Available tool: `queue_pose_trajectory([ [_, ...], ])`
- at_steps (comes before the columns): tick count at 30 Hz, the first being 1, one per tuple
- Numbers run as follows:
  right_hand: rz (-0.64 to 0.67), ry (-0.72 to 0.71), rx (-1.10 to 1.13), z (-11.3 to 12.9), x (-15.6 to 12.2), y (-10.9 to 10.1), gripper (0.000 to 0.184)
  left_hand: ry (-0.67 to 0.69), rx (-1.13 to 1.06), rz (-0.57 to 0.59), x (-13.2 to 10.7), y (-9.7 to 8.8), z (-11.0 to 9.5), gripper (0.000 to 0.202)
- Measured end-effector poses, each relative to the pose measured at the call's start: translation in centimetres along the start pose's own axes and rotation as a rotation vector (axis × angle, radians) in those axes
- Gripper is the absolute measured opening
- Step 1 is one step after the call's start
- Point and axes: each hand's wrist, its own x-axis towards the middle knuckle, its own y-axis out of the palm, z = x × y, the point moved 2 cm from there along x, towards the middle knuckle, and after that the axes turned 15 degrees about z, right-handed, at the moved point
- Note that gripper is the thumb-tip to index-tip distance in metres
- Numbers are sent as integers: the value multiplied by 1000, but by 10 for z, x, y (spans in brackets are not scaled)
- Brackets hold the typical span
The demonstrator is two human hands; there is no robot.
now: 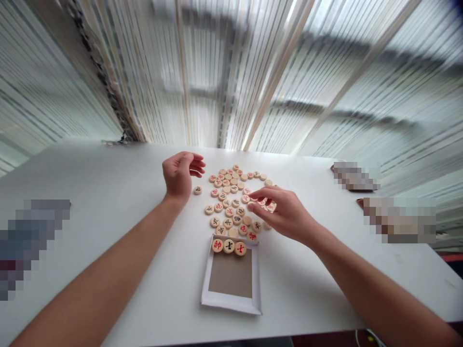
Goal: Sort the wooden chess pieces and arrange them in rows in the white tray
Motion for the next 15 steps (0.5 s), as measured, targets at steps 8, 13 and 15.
queue_pose_trajectory([
  [8,213,52,82,5,-18,3,19,125,-121,-158,48,22,-23,21],
  [13,459,134,129,11,-34,3,11,161,-141,-136,64,31,-28,21],
  [15,471,118,135,12,-34,7,6,170,-107,-78,61,31,-27,22],
])
